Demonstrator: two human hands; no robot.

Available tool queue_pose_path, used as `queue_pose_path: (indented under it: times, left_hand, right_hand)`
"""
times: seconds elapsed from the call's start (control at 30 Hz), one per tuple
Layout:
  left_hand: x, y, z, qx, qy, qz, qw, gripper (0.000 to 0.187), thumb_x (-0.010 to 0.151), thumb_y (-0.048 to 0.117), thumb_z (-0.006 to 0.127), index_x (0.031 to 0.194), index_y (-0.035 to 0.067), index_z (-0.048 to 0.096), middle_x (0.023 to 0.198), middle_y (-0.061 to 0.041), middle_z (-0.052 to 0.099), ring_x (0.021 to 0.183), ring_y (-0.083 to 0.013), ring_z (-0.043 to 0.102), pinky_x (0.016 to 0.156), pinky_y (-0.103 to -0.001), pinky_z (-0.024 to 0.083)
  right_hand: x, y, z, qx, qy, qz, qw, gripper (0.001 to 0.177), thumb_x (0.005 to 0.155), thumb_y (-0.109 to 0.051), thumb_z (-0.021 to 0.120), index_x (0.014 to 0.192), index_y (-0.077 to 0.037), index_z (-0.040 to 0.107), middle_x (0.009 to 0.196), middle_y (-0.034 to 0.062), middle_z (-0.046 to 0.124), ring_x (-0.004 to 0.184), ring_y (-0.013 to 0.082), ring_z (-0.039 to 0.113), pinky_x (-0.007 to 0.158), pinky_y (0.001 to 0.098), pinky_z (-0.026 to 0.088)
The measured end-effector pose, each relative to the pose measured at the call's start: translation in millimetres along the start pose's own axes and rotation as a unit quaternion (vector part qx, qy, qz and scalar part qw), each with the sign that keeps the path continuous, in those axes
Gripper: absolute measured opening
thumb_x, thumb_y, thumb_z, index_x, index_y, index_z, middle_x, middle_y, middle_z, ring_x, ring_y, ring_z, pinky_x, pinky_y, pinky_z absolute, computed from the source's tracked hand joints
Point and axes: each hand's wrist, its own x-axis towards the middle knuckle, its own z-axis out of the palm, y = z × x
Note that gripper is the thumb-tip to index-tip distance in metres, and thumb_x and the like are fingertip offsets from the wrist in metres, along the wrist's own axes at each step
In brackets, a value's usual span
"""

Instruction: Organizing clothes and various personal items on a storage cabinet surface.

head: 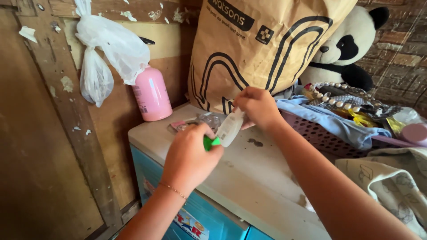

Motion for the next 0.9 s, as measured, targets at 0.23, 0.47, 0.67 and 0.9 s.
queue_pose_path:
  times: [0.23, 0.47, 0.67, 0.9]
  left_hand:
    - [9, -2, 0, 0.000, 0.033, -0.036, 0.999, 0.027, 0.077, 0.030, 0.067, 0.097, 0.013, 0.072, 0.095, -0.013, 0.074, 0.101, -0.0370, 0.071, 0.088, -0.047, 0.058]
    - [5, -5, 6, -0.015, 0.049, -0.017, 0.999, 0.024, 0.078, 0.028, 0.068, 0.094, 0.012, 0.073, 0.094, -0.014, 0.074, 0.100, -0.0370, 0.072, 0.087, -0.048, 0.058]
    - [8, -8, 20, -0.022, 0.078, 0.092, 0.992, 0.032, 0.070, 0.013, 0.069, 0.102, 0.013, 0.068, 0.093, -0.014, 0.073, 0.095, -0.0393, 0.072, 0.086, -0.050, 0.057]
    - [15, 16, 39, -0.052, 0.111, 0.149, 0.981, 0.035, 0.070, 0.010, 0.069, 0.105, 0.008, 0.068, 0.094, -0.018, 0.073, 0.093, -0.0423, 0.070, 0.086, -0.053, 0.055]
  right_hand:
    - [15, 40, 15, 0.060, -0.088, 0.121, 0.987, 0.040, 0.075, -0.008, 0.056, 0.108, 0.006, 0.073, 0.094, 0.0279, 0.067, 0.073, 0.0357, 0.070, 0.070, 0.0465, 0.066]
    - [7, 56, 19, 0.076, -0.064, 0.096, 0.990, 0.034, 0.082, 0.006, 0.068, 0.116, 0.011, 0.071, 0.102, 0.0294, 0.067, 0.084, 0.0364, 0.074, 0.071, 0.0475, 0.068]
    - [24, 73, 5, -0.053, -0.010, 0.057, 0.997, 0.030, 0.078, -0.006, 0.078, 0.107, -0.005, 0.079, 0.091, 0.0193, 0.076, 0.074, 0.0291, 0.074, 0.056, 0.0365, 0.068]
    - [-20, 24, -28, 0.054, -0.061, 0.076, 0.994, 0.031, 0.088, -0.020, 0.069, 0.107, 0.004, 0.074, 0.093, 0.0255, 0.077, 0.079, 0.0345, 0.077, 0.067, 0.0447, 0.067]
